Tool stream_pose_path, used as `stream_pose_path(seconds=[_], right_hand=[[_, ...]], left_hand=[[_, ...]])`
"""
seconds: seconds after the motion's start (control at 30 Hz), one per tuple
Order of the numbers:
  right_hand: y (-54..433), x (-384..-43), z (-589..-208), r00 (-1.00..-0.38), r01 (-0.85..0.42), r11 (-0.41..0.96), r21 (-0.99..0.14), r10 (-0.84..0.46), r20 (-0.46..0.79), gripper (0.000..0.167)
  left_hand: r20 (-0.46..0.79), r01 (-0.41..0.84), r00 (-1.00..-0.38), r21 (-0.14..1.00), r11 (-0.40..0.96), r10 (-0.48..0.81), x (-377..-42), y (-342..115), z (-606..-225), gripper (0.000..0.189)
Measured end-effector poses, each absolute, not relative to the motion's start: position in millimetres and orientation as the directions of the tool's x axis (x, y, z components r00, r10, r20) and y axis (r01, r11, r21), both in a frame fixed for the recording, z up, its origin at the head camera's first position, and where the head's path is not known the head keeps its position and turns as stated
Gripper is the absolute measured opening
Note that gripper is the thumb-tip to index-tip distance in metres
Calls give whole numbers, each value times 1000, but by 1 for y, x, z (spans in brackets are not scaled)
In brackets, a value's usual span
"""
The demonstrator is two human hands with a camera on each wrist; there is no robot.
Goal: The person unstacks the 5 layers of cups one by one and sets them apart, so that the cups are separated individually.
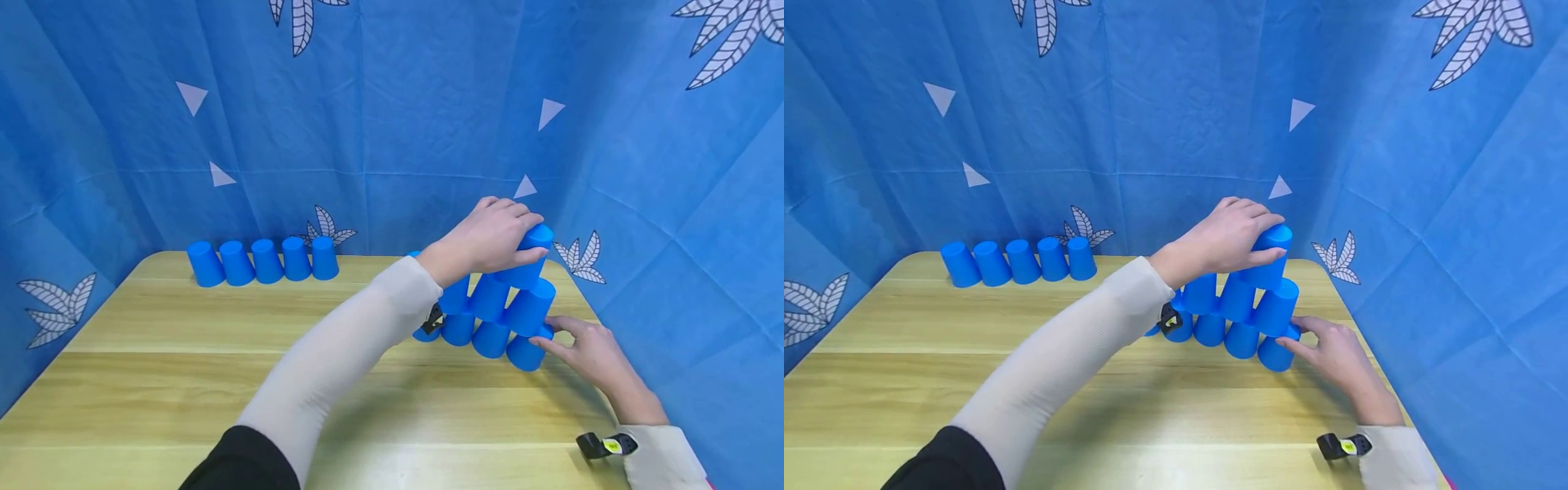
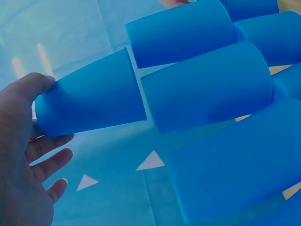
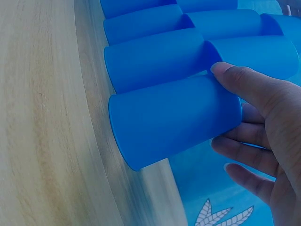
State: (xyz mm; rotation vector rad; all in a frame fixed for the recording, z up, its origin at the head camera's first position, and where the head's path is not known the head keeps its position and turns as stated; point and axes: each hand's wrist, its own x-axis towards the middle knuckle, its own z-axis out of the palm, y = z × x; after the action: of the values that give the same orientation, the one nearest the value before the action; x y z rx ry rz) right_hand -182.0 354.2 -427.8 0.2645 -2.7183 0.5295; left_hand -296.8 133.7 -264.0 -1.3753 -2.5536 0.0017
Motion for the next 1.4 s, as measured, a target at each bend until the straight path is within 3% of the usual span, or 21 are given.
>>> stream_pose_path(seconds=[0.37,0.77,1.4], right_hand=[[353,-182,-428,-912,-253,917,-307,-120,393,43],[353,-182,-428,-913,-239,925,-295,-110,393,46],[349,-181,-424,-921,-226,925,-306,-101,375,46]], left_hand=[[348,811,-515,-97,577,783,-301,80,-260,63],[561,827,-438,-55,559,703,-304,7,-263,55],[526,686,-653,108,720,544,-319,-103,-295,55]])
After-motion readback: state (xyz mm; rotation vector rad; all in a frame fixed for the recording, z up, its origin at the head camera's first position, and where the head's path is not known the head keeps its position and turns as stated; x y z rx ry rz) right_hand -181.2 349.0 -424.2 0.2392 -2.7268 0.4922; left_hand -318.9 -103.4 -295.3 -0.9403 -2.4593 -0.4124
